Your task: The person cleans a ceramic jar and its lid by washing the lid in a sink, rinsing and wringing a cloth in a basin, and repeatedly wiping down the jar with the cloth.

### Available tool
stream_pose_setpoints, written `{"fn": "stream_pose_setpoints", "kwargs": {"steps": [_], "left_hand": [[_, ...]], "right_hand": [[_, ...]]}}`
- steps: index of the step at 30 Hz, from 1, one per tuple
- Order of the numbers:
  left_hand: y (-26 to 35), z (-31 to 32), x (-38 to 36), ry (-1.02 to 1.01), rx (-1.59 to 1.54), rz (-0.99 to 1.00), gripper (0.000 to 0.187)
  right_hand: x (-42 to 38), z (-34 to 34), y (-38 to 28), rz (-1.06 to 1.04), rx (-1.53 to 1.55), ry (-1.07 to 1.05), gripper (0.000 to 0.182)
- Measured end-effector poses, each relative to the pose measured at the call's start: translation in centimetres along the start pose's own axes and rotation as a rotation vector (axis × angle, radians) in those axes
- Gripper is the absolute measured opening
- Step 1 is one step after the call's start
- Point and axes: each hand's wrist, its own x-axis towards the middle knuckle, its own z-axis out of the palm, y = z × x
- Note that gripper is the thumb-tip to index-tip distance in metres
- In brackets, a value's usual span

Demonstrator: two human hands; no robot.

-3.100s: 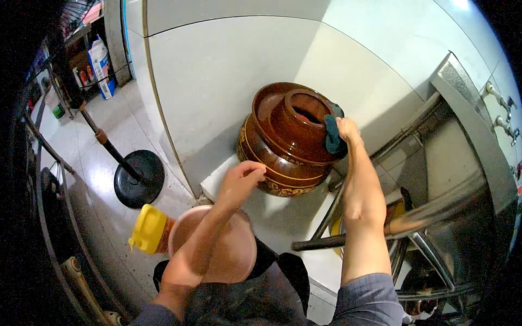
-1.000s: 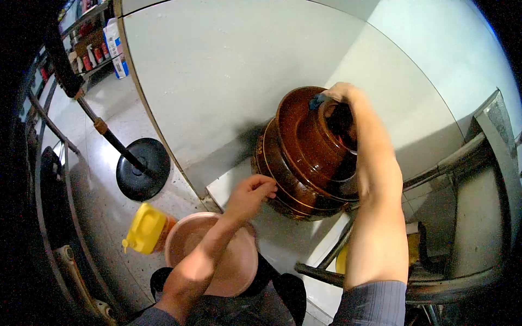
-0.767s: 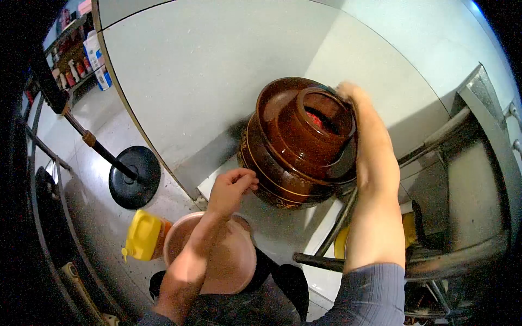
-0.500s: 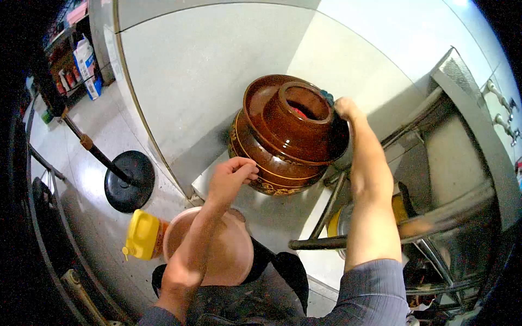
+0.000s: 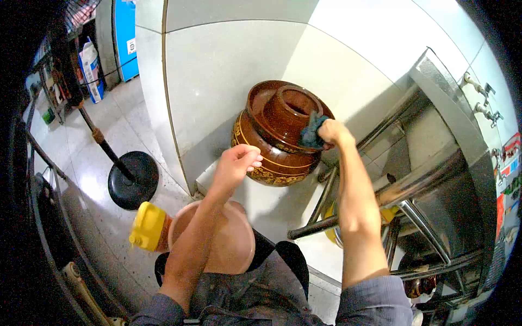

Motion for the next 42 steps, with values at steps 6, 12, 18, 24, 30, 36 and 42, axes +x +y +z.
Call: {"fn": "stream_pose_setpoints", "kwargs": {"steps": [6,12,18,24,30,36,42], "left_hand": [[-1.5,0.3,0.2,-0.022,0.056,-0.069,0.022],[-2.5,-1.0,0.6,-0.007,0.096,-0.040,0.022],[-3.1,-0.2,1.1,0.020,0.103,-0.002,0.023],[-4.1,0.3,1.3,0.000,0.117,-0.057,0.025],[-3.7,-1.7,1.7,0.049,0.132,-0.074,0.022],[-6.4,-2.0,3.7,0.126,0.041,-0.152,0.024],[-8.0,-1.7,4.2,0.130,0.089,-0.199,0.025]], "right_hand": [[-8.0,-5.8,-6.2,0.362,0.705,0.378,0.048],[-7.2,-1.5,-10.2,0.417,0.648,0.529,0.081],[-6.8,-3.2,-11.1,0.203,0.711,0.550,0.053],[0.5,-7.6,-15.3,-0.245,0.610,0.567,0.051],[8.3,-15.4,-13.0,-0.255,0.582,0.412,0.050],[14.9,-10.9,-9.7,-0.200,-0.051,0.544,0.045],[17.6,-11.3,1.7,-0.130,0.861,0.061,0.044]]}}
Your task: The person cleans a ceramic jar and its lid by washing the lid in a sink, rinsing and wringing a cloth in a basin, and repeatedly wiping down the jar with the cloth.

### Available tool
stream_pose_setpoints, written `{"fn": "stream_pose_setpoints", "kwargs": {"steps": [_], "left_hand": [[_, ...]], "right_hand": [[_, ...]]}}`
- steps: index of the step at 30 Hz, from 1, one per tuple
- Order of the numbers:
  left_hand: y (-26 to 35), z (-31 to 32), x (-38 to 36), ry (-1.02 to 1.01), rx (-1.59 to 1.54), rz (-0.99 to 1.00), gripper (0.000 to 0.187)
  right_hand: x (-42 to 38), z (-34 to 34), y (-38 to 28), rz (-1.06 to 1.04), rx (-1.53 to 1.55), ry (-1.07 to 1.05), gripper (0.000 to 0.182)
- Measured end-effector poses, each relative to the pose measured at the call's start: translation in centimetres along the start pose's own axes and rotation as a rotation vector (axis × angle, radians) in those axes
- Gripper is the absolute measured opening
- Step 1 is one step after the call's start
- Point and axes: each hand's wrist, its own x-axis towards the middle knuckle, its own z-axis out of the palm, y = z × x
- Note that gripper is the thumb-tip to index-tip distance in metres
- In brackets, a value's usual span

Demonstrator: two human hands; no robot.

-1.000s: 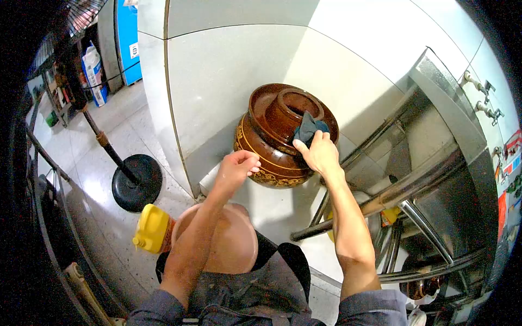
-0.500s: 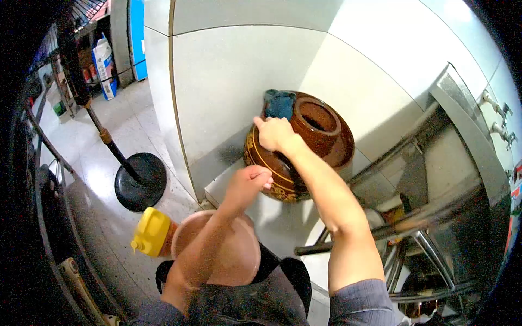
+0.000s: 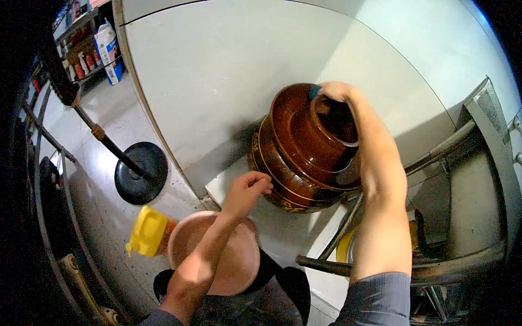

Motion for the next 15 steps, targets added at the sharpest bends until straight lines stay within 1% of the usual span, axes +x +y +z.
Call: {"fn": "stream_pose_setpoints", "kwargs": {"steps": [1,3,5,7,8,9,11,12,14,15], "left_hand": [[0.2,0.6,-0.1,0.011,-0.002,-0.002,0.025],[0.4,1.3,-0.2,0.004,0.000,-0.010,0.025],[0.5,1.6,-0.4,-0.022,0.029,-0.010,0.025],[-0.2,2.1,-0.2,-0.060,0.008,0.017,0.024],[-0.3,2.3,-0.4,-0.071,-0.005,0.049,0.024],[0.0,2.5,-0.8,-0.085,0.002,0.052,0.024],[1.1,2.9,-1.9,-0.081,0.023,0.040,0.023],[1.8,2.9,-2.5,-0.083,0.020,0.046,0.023],[3.6,2.9,-4.1,-0.102,0.066,0.056,0.022],[3.9,2.9,-4.4,-0.103,0.061,0.058,0.022]], "right_hand": [[1.9,0.1,5.4,-0.039,0.017,0.027,0.042],[-0.7,-0.2,9.6,-0.194,-0.315,0.119,0.040],[-5.7,0.4,9.1,0.100,-0.137,0.125,0.037],[-9.4,1.9,7.5,0.350,0.141,0.216,0.033],[-7.3,2.2,12.6,0.123,-0.433,0.135,0.030],[-7.7,3.2,13.3,0.134,-0.426,0.144,0.030],[-8.8,4.1,12.9,0.252,-0.572,0.128,0.028],[-9.2,4.5,12.7,0.159,-0.792,0.018,0.030],[-10.0,5.7,12.5,0.213,-0.797,-0.006,0.031],[-10.7,6.5,12.4,0.360,-0.579,0.082,0.031]]}}
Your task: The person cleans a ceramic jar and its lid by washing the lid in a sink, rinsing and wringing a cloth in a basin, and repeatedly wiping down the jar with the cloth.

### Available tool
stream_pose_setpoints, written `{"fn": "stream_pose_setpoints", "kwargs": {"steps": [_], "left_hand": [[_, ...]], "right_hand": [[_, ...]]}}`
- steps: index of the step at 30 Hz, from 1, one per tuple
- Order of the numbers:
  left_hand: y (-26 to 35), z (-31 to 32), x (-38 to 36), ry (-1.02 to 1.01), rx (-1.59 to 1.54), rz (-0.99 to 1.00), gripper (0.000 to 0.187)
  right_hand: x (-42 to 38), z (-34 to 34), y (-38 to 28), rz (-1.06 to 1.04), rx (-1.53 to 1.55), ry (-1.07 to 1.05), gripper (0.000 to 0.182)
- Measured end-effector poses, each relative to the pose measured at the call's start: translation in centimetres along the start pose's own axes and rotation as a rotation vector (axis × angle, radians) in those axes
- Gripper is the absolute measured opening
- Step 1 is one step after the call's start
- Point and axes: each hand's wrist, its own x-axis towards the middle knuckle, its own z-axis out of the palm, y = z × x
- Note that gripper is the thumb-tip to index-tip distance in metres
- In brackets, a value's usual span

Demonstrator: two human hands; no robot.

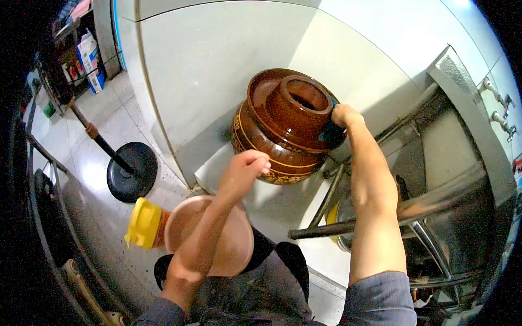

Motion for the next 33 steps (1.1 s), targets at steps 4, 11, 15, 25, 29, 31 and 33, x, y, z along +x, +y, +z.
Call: {"fn": "stream_pose_setpoints", "kwargs": {"steps": [4,11,15,25,29,31,33], "left_hand": [[1.5,-1.0,-1.3,0.009,-0.034,0.104,0.024],[3.1,-3.1,-2.2,0.040,-0.056,0.141,0.025],[2.8,-3.9,-2.1,0.046,-0.008,0.139,0.025],[-0.5,-3.4,-0.5,0.019,-0.056,0.157,0.024],[-0.3,-3.0,-0.2,0.030,-0.049,0.128,0.023],[-0.5,-2.6,-0.1,0.014,-0.086,0.152,0.022],[-0.3,-2.4,-0.4,0.013,-0.045,0.172,0.021]], "right_hand": [[-10.4,-6.8,-7.7,-0.002,-0.096,-0.180,0.031],[-15.6,-9.4,-14.3,-0.082,0.082,0.142,0.031],[-16.9,-8.3,-15.2,-0.246,0.263,0.488,0.055],[-19.9,-1.7,-14.5,-0.458,0.836,0.755,0.070],[-21.4,-0.1,-14.4,-0.419,0.609,0.890,0.074],[-20.2,0.0,-15.4,-0.466,0.487,0.947,0.074],[-19.3,-1.0,-17.0,-0.535,0.310,0.996,0.070]]}}
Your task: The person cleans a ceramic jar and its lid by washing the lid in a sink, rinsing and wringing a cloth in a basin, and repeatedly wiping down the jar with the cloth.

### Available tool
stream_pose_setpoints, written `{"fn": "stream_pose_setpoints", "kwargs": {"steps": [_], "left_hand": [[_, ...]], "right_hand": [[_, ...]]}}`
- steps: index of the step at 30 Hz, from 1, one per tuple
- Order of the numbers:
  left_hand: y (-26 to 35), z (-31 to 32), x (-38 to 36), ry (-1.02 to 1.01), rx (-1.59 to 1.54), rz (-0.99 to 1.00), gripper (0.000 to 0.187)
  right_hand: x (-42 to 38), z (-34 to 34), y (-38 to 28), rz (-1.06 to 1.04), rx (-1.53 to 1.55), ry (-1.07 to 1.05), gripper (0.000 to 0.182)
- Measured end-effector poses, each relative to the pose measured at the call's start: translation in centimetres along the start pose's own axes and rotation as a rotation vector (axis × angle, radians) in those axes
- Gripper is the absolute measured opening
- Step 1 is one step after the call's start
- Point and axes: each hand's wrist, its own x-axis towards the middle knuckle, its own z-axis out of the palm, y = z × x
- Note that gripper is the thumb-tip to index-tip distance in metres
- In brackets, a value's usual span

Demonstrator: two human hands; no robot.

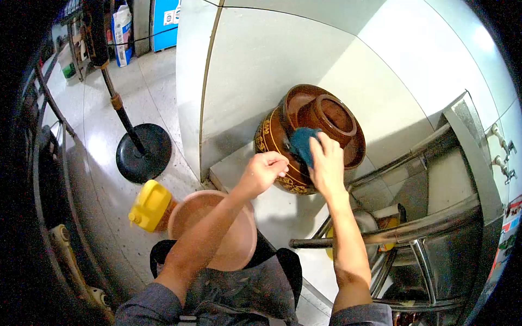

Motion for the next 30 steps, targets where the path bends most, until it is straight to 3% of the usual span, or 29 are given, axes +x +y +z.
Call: {"fn": "stream_pose_setpoints", "kwargs": {"steps": [3,6,9,11,13,15,17,20,22,25,27,28,29,30], "left_hand": [[-0.4,0.5,0.2,-0.006,0.036,0.008,0.021],[-0.9,0.0,0.3,0.000,0.013,0.001,0.022],[-0.7,-0.7,0.7,0.030,0.044,-0.048,0.024],[-0.8,-1.4,1.2,0.055,0.083,-0.093,0.024],[-1.3,-1.9,1.6,0.073,0.123,-0.143,0.023],[-2.1,-2.3,1.7,0.069,0.097,-0.158,0.022],[-3.6,-2.0,1.9,0.069,0.100,-0.153,0.022],[-4.7,-1.8,2.1,0.127,0.068,-0.172,0.025],[-4.9,-1.9,2.2,0.121,0.130,-0.184,0.024],[-5.3,-1.3,2.2,0.182,-0.042,-0.238,0.024],[-4.9,-1.4,2.2,0.144,0.013,-0.246,0.024],[-4.7,-1.6,2.4,0.122,0.074,-0.250,0.024],[-4.7,-1.8,2.7,0.122,0.086,-0.246,0.024],[-4.9,-1.8,2.6,0.102,0.091,-0.236,0.025]], "right_hand": [[5.0,1.2,-2.5,-0.204,-0.127,-0.088,0.035],[9.5,5.5,-2.2,-0.346,-0.211,-0.159,0.013],[14.2,7.5,-1.2,-0.300,-0.317,-0.384,0.016],[17.2,8.5,-0.2,-0.127,-0.277,-0.567,0.033],[19.1,9.1,1.4,-0.016,-0.199,-0.476,0.044],[22.1,9.3,4.1,0.136,0.081,-0.716,0.050],[22.6,9.7,6.1,0.241,0.360,-0.803,0.053],[22.0,8.0,6.4,0.234,0.475,-0.773,0.053],[21.3,7.4,7.3,0.178,0.428,-0.607,0.052],[21.5,9.3,12.6,0.171,0.449,-0.547,0.049],[21.2,12.3,18.1,0.139,0.209,-0.515,0.045],[20.9,14.6,22.2,0.284,0.078,-0.533,0.042],[21.3,13.5,23.5,0.442,0.038,-0.742,0.041],[19.5,13.5,25.4,0.371,-0.037,-0.649,0.045]]}}
